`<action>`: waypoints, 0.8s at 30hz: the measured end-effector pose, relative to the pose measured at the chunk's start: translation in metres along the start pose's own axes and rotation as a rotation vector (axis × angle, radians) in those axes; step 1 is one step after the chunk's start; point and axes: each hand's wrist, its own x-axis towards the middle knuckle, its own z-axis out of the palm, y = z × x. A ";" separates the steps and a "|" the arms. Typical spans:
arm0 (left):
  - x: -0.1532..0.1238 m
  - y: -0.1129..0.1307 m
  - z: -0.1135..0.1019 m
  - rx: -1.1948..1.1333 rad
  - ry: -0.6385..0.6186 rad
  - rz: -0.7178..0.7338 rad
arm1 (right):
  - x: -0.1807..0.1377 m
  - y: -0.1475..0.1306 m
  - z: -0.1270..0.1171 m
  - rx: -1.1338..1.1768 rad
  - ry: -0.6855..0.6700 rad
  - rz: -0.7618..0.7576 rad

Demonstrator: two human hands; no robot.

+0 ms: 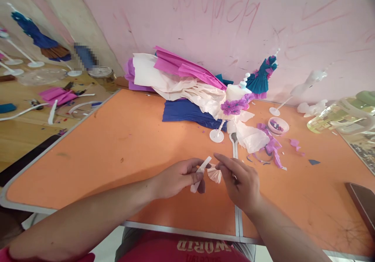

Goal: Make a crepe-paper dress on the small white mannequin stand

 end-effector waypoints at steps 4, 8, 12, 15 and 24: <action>-0.001 0.002 0.001 0.028 0.057 0.029 | 0.002 -0.002 -0.008 0.062 -0.124 0.223; -0.004 0.005 0.002 0.030 0.129 0.058 | 0.009 -0.009 -0.015 0.175 -0.380 0.292; -0.007 0.009 -0.001 -0.027 0.093 0.105 | 0.015 -0.002 -0.016 0.322 -0.482 0.252; -0.009 0.012 -0.003 -0.017 0.055 0.128 | 0.014 0.006 -0.016 0.299 -0.490 0.261; -0.012 0.016 0.002 0.080 0.064 0.084 | 0.009 0.001 -0.003 0.125 -0.475 0.227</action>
